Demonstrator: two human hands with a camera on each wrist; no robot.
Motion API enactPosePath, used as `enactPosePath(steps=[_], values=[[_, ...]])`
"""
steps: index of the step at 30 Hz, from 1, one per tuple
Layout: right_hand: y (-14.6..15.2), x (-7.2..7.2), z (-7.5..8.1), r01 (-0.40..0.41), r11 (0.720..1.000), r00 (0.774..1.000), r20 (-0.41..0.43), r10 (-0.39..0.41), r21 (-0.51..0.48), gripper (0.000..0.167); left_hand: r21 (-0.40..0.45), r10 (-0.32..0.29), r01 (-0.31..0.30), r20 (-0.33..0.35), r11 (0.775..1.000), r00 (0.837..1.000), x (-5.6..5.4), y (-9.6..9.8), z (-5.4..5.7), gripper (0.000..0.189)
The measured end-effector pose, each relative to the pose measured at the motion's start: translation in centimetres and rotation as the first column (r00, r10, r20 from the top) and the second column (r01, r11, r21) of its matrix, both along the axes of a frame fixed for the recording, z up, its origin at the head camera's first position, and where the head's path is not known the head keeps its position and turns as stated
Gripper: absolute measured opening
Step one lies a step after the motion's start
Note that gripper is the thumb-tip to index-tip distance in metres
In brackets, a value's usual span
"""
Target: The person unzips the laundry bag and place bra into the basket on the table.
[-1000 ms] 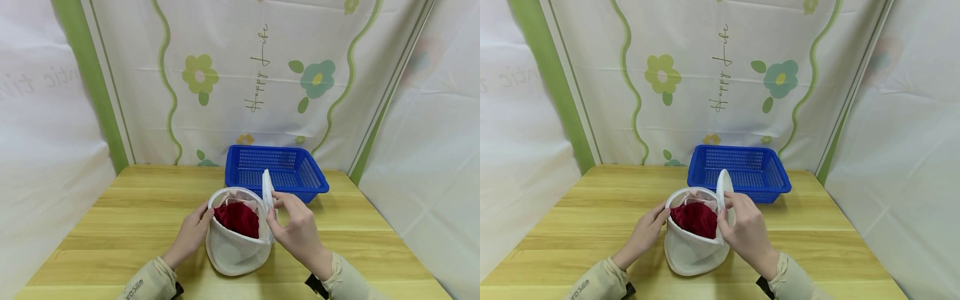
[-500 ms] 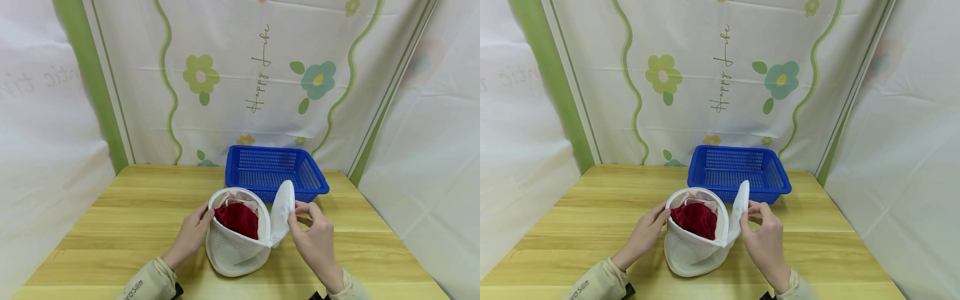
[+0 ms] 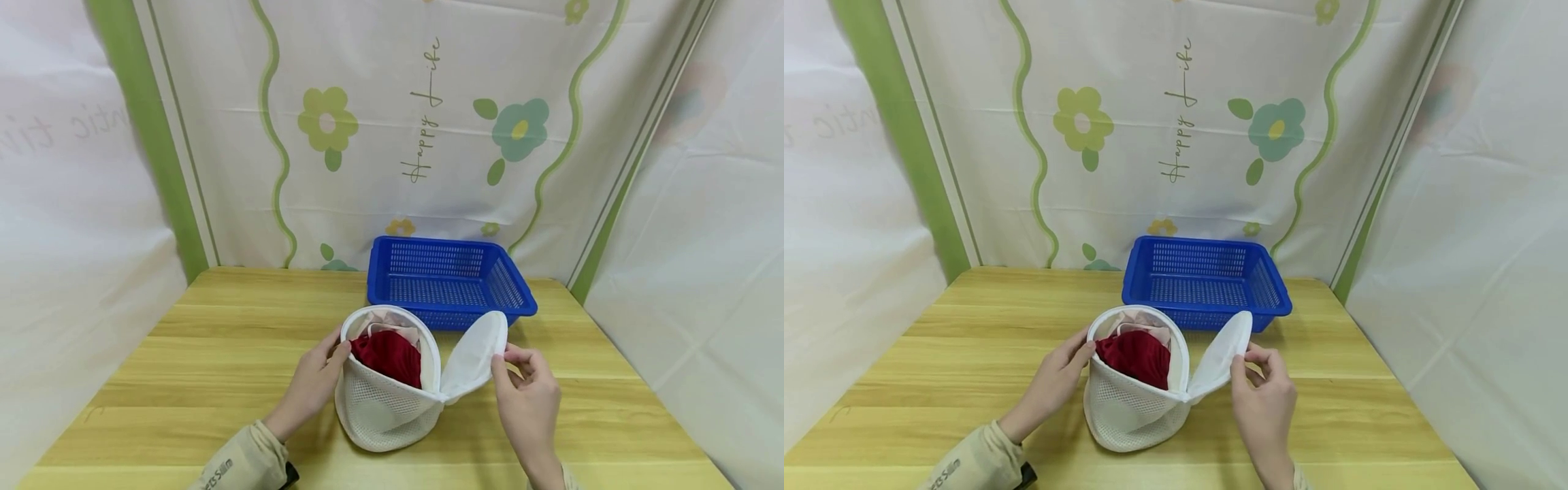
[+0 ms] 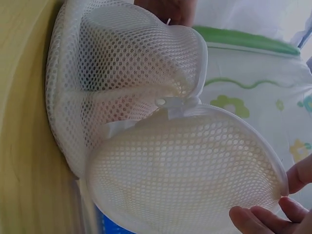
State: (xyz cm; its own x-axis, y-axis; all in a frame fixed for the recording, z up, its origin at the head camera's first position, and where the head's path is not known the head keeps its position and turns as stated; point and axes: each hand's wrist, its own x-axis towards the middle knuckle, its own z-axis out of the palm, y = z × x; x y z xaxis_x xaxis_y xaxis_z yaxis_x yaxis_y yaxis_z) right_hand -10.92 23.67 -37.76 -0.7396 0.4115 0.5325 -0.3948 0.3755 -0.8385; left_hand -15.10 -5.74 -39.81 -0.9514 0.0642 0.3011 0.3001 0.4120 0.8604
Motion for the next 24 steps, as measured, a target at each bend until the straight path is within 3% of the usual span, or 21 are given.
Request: enactPosePath(steps=[5, 11, 19, 24], values=[[0.5, 0.1, -0.4, 0.020, 0.999, 0.998, 0.058, -0.018, -0.039, 0.017, 0.008, -0.008, 0.008, 0.000, 1.000, 1.000, 0.0, 0.0, 0.0, 0.046], [1.0, 0.2, -0.6, -0.033, 0.993, 0.989, 0.138, 0.049, -0.117, 0.048, 0.007, -0.016, 0.016, 0.001, 1.000, 1.000, 0.1, 0.0, 0.0, 0.046], [1.6, 0.6, -0.4, -0.035, 0.997, 0.961, 0.270, 0.052, -0.067, 0.056, 0.024, -0.038, 0.038, 0.015, 0.999, 0.999, 0.4, 0.1, 0.3, 0.047], [1.9, 0.9, -0.2, -0.033, 0.999, 0.953, 0.300, 0.042, -0.035, 0.063, 0.022, -0.036, 0.036, 0.013, 0.999, 0.999, 0.4, 0.2, 0.3, 0.047]])
